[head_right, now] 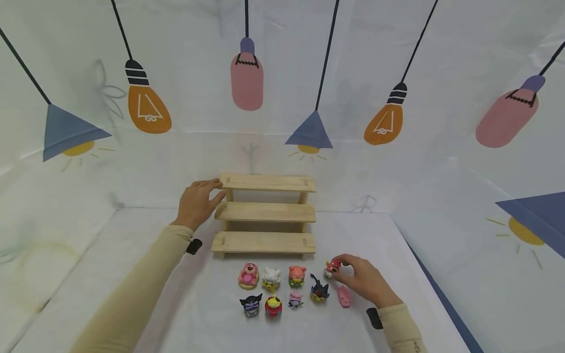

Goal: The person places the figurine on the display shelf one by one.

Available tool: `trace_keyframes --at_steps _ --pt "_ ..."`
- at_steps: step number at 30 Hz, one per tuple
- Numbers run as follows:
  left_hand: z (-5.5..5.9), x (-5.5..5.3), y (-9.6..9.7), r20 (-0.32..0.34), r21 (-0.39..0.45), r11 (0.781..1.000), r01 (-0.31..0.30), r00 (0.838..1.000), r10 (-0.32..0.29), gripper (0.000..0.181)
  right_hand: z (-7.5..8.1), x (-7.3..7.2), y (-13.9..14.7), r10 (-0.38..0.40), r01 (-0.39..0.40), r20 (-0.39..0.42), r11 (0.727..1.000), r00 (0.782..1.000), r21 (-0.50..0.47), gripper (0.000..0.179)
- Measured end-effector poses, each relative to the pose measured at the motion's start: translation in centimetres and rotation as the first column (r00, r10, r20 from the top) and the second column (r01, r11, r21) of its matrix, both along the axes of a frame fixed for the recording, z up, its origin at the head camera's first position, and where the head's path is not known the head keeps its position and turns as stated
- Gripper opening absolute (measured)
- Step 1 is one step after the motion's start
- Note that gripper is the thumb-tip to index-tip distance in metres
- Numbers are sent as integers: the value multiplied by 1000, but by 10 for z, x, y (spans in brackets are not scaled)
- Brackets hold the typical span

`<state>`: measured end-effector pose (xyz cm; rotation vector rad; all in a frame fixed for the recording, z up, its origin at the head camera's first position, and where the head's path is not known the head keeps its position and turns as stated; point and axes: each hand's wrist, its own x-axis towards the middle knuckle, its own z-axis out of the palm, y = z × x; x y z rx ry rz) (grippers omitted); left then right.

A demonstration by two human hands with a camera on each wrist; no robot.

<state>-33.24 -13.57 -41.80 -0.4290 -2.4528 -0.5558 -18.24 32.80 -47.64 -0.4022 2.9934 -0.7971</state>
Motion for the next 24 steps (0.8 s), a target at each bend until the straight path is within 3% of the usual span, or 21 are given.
trace_keyframes --at_steps 8,14,24 --pt "-3 0 1 -49 34 999 3 999 -1 30 -3 -1 -1 26 -26 -26 999 999 -31 34" --pt "-2 1 -2 -87 44 999 -2 996 6 29 -2 -2 -3 27 -27 -3 998 1000 -65 35" --pt "-4 1 0 -43 51 999 -1 999 3 32 -1 3 -1 -11 7 -31 993 999 -115 34"
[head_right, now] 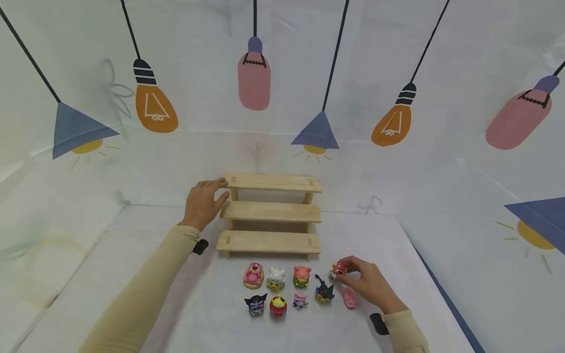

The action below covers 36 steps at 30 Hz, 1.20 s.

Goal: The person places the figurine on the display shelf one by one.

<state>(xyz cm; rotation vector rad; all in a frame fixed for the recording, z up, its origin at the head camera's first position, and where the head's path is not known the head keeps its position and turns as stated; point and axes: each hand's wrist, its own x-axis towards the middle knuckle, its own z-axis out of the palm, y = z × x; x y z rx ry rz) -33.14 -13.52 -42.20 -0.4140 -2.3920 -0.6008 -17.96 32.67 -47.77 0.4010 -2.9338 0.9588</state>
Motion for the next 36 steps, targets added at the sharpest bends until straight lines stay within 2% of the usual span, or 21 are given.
trace_keyframes --at_steps 4,10,17,23,29,32,36 --pt "-3 -2 2 -21 27 1000 11 1000 -10 30 1 1 1 -28 26 -50 999 998 -34 35" --pt "-4 -3 3 -33 57 998 7 999 -5 28 5 -12 -7 -29 22 -99 997 995 -73 37" --pt "-2 -3 3 1 67 998 19 1000 -20 29 31 -31 -30 17 -32 -144 994 989 -106 38" --pt "-4 -5 2 -17 79 997 13 1000 -12 26 54 -54 -58 90 -113 -126 975 988 -192 32" --pt "-2 -6 -1 2 89 996 14 1000 -14 24 64 -85 -88 187 -216 -124 933 974 -289 30" --pt "0 -5 -1 22 88 996 14 1000 -16 24 71 -98 -105 203 -222 -94 921 975 -321 34" --pt "3 -6 0 20 86 996 16 1000 -18 23 84 -117 -127 208 -224 -84 920 974 -322 40"
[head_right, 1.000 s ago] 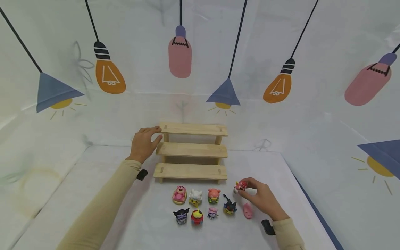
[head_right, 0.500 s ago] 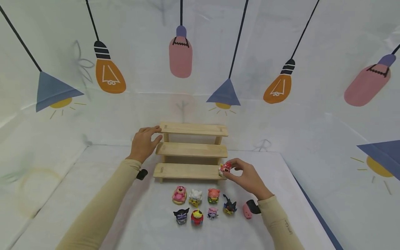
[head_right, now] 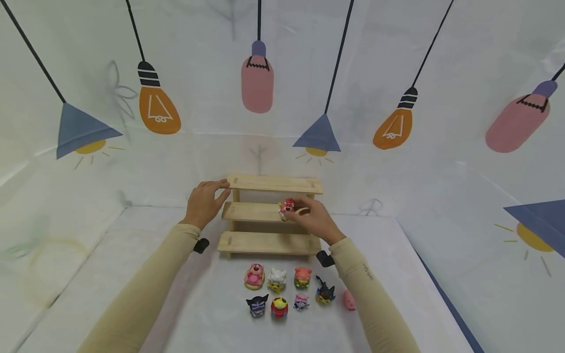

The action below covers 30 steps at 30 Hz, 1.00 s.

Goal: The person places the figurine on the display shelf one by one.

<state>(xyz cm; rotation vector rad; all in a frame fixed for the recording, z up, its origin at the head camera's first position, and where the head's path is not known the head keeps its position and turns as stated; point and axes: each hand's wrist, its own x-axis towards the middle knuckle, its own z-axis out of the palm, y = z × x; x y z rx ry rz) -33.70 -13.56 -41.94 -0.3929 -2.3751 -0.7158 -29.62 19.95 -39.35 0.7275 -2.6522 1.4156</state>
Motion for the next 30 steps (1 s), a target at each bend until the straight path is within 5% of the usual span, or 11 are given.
trace_keyframes --at_steps 17,30 --pt "0 -6 0 35 28 1000 -13 999 12 21 37 -65 -85 31 -30 -58 999 998 31 46" --pt "1 -5 1 19 49 998 -25 1000 24 19 43 -86 -112 -9 10 -50 1000 999 17 45"
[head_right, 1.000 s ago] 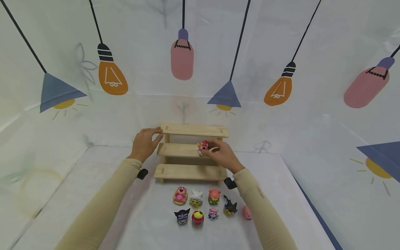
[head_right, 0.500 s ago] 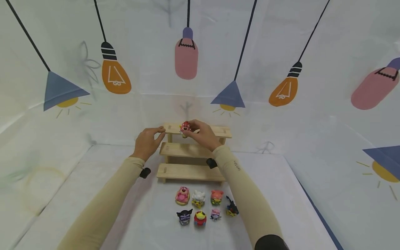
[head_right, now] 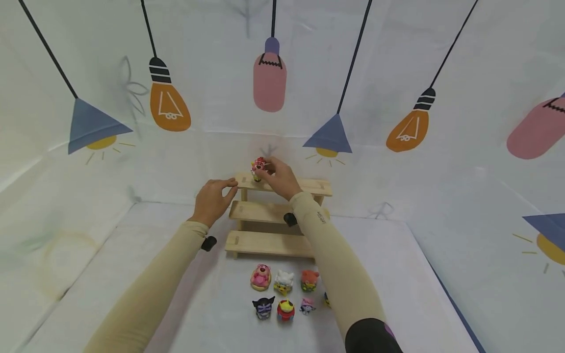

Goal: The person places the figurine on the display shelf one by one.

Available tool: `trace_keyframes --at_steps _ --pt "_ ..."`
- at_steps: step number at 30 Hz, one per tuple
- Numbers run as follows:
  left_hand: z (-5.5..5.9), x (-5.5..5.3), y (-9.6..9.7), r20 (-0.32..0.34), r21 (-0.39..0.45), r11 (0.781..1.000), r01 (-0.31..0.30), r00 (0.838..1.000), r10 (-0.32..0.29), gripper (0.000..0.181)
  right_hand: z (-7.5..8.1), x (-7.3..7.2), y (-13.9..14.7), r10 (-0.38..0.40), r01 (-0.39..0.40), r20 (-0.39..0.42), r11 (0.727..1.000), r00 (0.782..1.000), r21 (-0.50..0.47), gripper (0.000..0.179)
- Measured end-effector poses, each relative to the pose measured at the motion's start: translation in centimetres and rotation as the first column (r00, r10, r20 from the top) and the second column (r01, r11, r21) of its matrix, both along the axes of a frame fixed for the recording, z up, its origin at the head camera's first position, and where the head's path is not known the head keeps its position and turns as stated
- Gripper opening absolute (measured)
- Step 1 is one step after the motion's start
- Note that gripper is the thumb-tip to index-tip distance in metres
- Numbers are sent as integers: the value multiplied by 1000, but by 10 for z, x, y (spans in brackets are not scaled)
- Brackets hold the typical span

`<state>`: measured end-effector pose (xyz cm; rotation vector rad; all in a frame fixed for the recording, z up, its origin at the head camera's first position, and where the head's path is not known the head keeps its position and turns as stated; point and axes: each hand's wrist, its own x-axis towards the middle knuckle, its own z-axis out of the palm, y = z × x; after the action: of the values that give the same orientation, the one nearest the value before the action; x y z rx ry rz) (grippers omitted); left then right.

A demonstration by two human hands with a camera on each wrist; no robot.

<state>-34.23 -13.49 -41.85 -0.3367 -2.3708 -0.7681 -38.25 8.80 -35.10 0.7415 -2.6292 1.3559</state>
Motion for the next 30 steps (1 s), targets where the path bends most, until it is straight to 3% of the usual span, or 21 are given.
trace_keyframes --at_steps 16,23,30 --pt "2 2 4 23 -7 1000 -3 1000 4 20 1 2 3 -13 13 1 994 1000 104 44" --pt "0 3 6 11 -6 1000 11 1000 -11 19 -2 6 14 -18 16 39 998 999 54 56" --pt "1 5 0 4 -6 1000 -13 1000 13 19 5 19 29 -18 16 58 1000 998 27 68"
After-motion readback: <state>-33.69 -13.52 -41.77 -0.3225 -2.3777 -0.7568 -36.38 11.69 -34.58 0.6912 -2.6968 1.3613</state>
